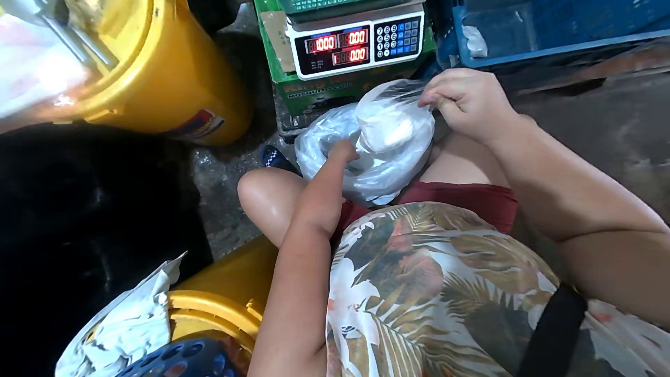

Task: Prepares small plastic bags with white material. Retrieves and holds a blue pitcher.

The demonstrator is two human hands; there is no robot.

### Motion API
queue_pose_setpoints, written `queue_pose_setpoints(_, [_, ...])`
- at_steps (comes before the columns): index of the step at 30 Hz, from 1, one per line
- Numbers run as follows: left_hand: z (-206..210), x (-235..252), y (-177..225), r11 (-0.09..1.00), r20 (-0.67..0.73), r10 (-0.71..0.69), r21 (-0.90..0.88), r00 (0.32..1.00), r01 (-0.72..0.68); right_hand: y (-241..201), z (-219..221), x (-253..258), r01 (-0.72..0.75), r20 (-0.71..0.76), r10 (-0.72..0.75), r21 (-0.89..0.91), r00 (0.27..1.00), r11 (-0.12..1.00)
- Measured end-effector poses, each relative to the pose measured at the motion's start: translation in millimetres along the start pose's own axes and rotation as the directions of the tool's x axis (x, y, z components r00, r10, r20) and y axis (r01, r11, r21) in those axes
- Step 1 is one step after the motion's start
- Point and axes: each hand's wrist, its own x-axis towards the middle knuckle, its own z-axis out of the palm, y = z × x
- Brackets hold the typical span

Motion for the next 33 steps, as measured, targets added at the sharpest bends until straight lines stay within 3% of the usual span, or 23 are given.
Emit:
queue_pose_setpoints(10, [1.6,1.4,2.6,0.976,-0.022,-0.023,-0.217,1.000,0.017,-2.8,2.2,-1.3,-0.016,0.000,0.016,0.001,1.000,1.000])
queue_pose_setpoints(20, [1.9,2.4,3.0,0.984,-0.051,-0.043,-0.174,0.998,0.034,-1.7,-0.3,-4.9,-0.019,-0.007,0.019,-0.020,1.000,1.000])
queue_pose_setpoints(27, [1.8,-0.6,3.0,0.998,0.009,-0.064,0.011,0.998,0.064,0.3,-0.5,-7.4,-0.055,0.000,0.055,-0.017,0.999,0.998])
queue_pose_setpoints(33, [2.8,1.7,-0.2,0.996,-0.004,-0.086,-0.026,0.996,0.086,-0.2,-3.0,-8.5,-0.054,-0.005,0.054,-0.032,0.999,0.998])
